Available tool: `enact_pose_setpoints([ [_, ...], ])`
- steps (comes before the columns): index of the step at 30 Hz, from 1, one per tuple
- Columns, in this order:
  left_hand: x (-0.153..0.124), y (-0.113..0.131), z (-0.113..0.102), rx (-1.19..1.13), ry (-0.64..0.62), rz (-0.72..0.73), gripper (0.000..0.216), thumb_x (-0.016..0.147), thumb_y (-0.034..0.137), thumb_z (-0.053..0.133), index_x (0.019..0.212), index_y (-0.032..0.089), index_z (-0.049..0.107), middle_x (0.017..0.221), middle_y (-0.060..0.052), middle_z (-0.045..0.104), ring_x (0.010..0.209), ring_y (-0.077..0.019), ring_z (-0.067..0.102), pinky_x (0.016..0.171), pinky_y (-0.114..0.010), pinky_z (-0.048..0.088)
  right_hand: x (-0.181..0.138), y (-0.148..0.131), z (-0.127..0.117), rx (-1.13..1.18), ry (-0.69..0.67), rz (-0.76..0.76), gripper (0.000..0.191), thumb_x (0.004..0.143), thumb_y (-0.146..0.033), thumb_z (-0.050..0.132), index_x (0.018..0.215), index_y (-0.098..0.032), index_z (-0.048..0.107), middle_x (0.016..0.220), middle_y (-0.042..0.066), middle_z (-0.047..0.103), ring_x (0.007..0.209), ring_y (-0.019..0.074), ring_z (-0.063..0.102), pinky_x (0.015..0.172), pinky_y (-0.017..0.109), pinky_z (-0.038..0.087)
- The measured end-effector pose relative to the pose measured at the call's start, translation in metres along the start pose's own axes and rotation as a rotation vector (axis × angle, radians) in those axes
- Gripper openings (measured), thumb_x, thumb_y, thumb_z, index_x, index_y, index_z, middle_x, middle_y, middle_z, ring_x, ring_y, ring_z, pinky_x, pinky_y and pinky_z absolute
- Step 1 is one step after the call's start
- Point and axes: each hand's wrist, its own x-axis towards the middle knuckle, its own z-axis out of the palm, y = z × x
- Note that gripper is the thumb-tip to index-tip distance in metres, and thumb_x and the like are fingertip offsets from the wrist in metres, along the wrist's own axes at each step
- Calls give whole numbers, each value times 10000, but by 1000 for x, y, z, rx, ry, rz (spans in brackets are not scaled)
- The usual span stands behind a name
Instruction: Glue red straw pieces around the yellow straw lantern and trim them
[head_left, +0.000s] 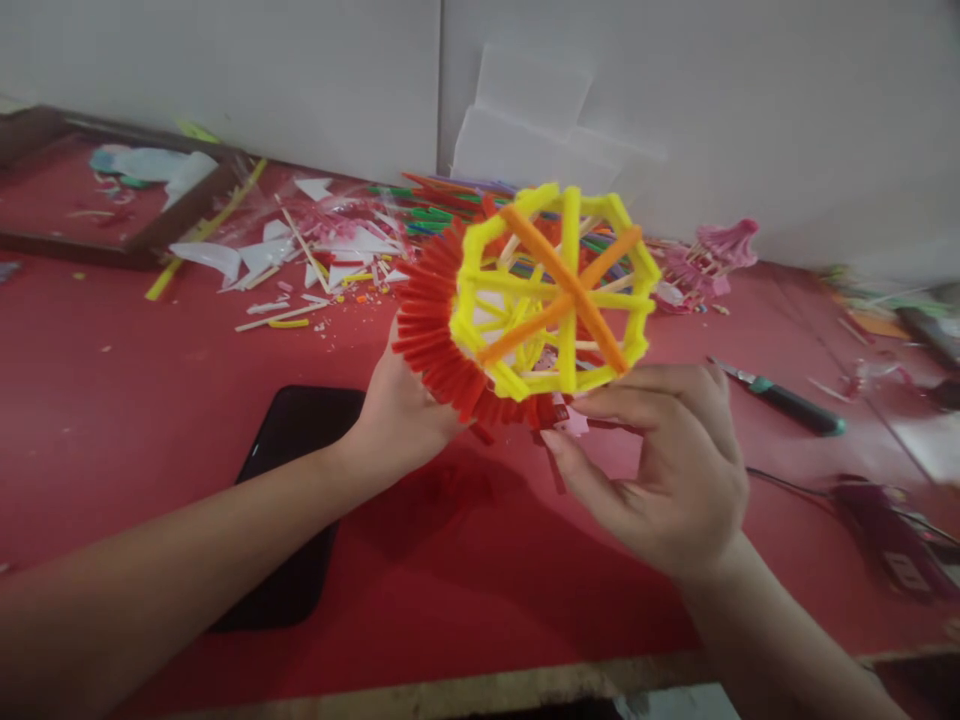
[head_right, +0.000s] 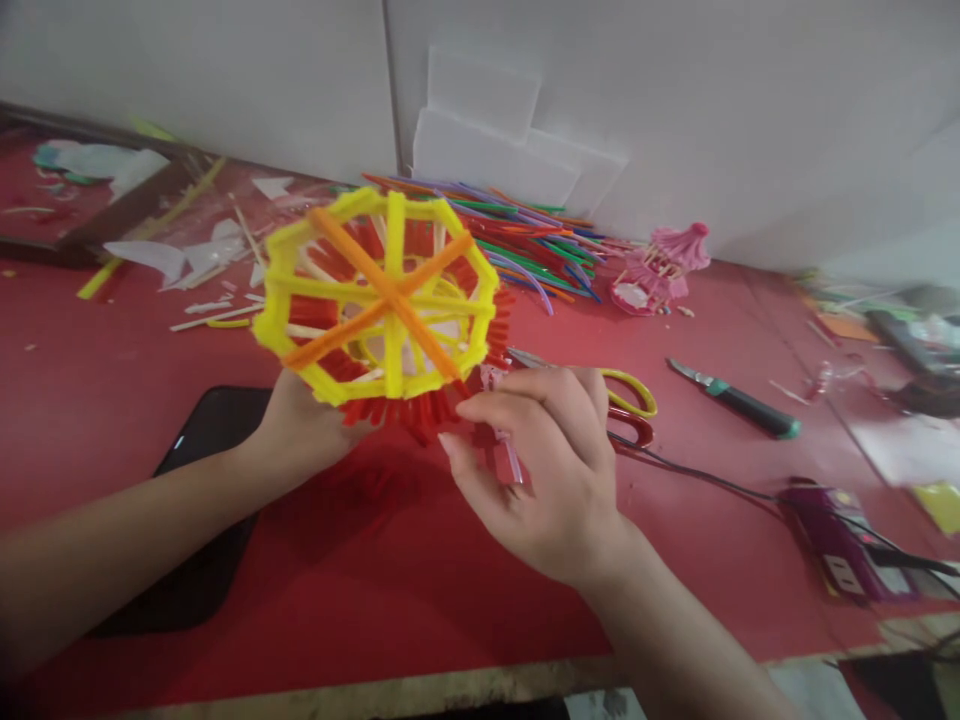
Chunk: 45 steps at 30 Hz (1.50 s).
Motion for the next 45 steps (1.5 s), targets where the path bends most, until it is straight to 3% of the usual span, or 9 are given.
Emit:
enact_pose_setpoints([
  [3, 3, 3, -1, -128, -32, -12, 301, 784, 324, 854, 1004, 180, 709, 1008, -84, 822, 1061, -304, 788, 998, -526, 629, -1, 7, -2, -94, 5, -131, 240, 876, -209, 815, 1060, -225, 663, 976, 32, 709, 832, 167, 667, 786, 374, 515],
  [6, 4, 6, -1, -191, -44, -46, 303, 782, 304, 846, 1037, 174, 745, 1040, -94, 827, 1108, -320, 777, 1053, -562, 591, -5, 10, 0, -166, 51, -153, 268, 851, -208, 847, 1081, -243, 714, 938, 27, 712, 793, 169, 655, 777, 374, 532],
  [14, 5, 14, -1, -71, -92, -67, 358, 785, 309, 853, 1112, 178, 791, 1088, -125, 837, 1239, -378, 717, 1144, -633, 491, -12, 12, 5, -161, 130, -169, 375, 797, -74, 844, 1059, -334, 776, 884, -20, 727, 784, 171, 649, 702, 360, 569],
  [20, 7, 18, -2, -63, -70, -72, 236, 760, 305, 860, 953, 181, 808, 974, -96, 844, 1091, -333, 774, 1119, -601, 520, -9, 12, 4, -161, 133, -240, 344, 754, -68, 879, 1014, -271, 781, 903, -7, 734, 786, 159, 640, 703, 341, 555],
  [24, 6, 18, -1, -80, -61, -84, 233, 750, 287, 860, 950, 183, 799, 965, -101, 841, 1080, -330, 771, 1119, -609, 517, -5, 10, 3, -163, 124, -244, 230, 798, -105, 859, 928, -275, 774, 879, -6, 734, 800, 167, 632, 724, 343, 551],
  [32, 3, 12, 1, -197, -53, -138, 351, 742, 309, 860, 1058, 183, 775, 1074, -113, 826, 1134, -336, 753, 1133, -587, 518, -7, 14, 5, -155, 148, -252, 228, 785, -111, 867, 911, -279, 778, 893, -4, 736, 799, 170, 641, 699, 349, 558],
  [36, 5, 14, -1, -157, -72, -98, 220, 734, 228, 862, 933, 175, 786, 1006, -107, 831, 1082, -340, 767, 1105, -604, 536, -7, 12, 5, -136, 143, -235, 210, 799, -122, 860, 884, -293, 774, 872, -10, 740, 783, 168, 653, 700, 356, 564],
  [41, 5, 15, -2, -126, -62, -87, 155, 752, 260, 858, 862, 190, 775, 845, -70, 822, 1032, -331, 778, 1021, -566, 601, -7, 8, 7, -84, 152, -160, 214, 806, -122, 859, 884, -305, 779, 828, -23, 741, 750, 161, 650, 710, 365, 545],
  [45, 3, 13, -1, -158, -56, -66, 110, 756, 222, 853, 812, 187, 765, 875, -76, 830, 1005, -316, 788, 1017, -543, 605, -7, 10, 8, -42, 145, -172, 216, 780, -115, 885, 891, -269, 781, 820, -26, 729, 754, 145, 631, 729, 345, 519],
])
